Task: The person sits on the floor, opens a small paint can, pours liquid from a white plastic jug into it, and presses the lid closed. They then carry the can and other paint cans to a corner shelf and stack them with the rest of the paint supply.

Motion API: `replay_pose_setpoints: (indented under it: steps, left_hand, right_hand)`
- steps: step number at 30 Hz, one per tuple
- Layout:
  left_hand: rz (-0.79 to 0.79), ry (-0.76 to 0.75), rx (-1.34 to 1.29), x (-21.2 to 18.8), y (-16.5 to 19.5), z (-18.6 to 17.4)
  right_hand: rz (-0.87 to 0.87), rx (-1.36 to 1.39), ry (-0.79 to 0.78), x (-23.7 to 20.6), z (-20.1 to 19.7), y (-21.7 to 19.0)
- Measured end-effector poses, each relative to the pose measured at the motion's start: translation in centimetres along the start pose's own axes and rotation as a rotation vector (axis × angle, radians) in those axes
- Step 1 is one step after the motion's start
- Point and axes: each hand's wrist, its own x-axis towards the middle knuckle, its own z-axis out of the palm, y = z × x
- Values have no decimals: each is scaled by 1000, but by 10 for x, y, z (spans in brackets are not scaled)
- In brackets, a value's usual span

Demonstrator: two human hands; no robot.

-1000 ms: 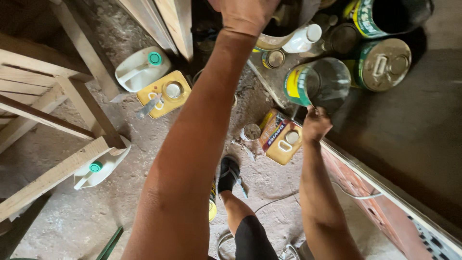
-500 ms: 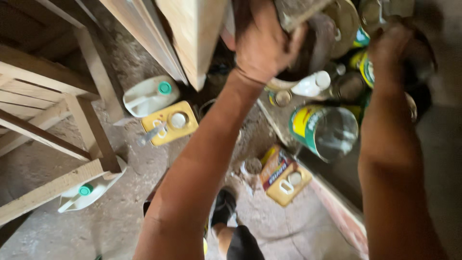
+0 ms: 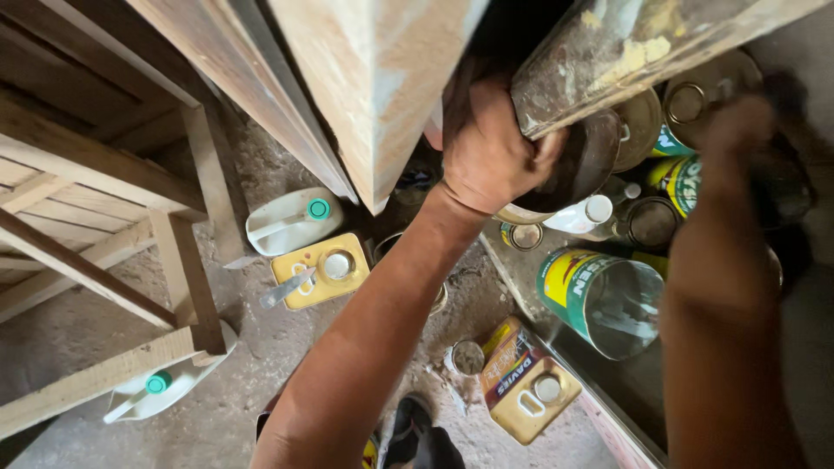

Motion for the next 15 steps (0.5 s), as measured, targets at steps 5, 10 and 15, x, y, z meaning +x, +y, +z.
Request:
replay_pose_setpoints:
  steps: [5,10,15]
  left_hand:
    - [-74,-94,25,-5,-4,5]
    - [-148,-138,30,-6,-2,4]
    - [-174,-175,-29,-3,1,-3]
  right_hand:
    - [90,162,90,9,-35,20]
    - [137,505,206,3,-76,21]
    - [199,1346,283,-23,-94,11]
